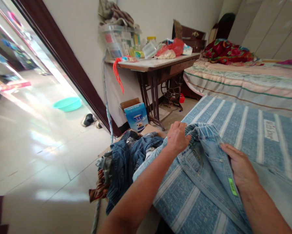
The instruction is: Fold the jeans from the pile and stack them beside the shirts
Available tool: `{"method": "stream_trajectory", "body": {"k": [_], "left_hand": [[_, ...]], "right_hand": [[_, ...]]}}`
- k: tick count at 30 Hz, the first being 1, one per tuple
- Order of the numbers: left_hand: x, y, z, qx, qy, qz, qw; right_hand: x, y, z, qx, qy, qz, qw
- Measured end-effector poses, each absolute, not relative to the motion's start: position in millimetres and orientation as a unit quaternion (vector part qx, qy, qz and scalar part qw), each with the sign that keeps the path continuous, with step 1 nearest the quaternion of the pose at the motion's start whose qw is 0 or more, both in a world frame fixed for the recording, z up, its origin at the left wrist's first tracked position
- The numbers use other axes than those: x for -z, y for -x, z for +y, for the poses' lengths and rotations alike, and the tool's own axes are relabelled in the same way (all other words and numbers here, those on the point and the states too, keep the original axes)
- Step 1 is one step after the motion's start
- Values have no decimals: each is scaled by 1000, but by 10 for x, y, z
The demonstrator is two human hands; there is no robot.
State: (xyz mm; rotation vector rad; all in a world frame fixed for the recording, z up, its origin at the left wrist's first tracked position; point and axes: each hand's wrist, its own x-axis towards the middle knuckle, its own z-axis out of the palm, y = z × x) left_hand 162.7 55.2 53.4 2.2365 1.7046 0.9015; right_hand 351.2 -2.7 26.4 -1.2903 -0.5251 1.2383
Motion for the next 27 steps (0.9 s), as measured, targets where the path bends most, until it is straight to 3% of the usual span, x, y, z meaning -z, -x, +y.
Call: {"method": "stream_trajectory", "body": {"k": [5,12,22,27], "left_hand": [[-528,-1762,1028,-219,-797,537,167],[-342,-1715,1366,-232,-822,473,217],[-135,-1593,1476,-267,-825,393,305],[-94,-1560,1497,-274,-808,392,345]], "right_hand": [[-275,-3479,-39,-546,553,-199,597],[-275,-3442,-87,-547,539,-268,582],[-207,-3264,-172,-523,522,-473,480],[-292,-3210,-223,-406,535,-626,395]]}}
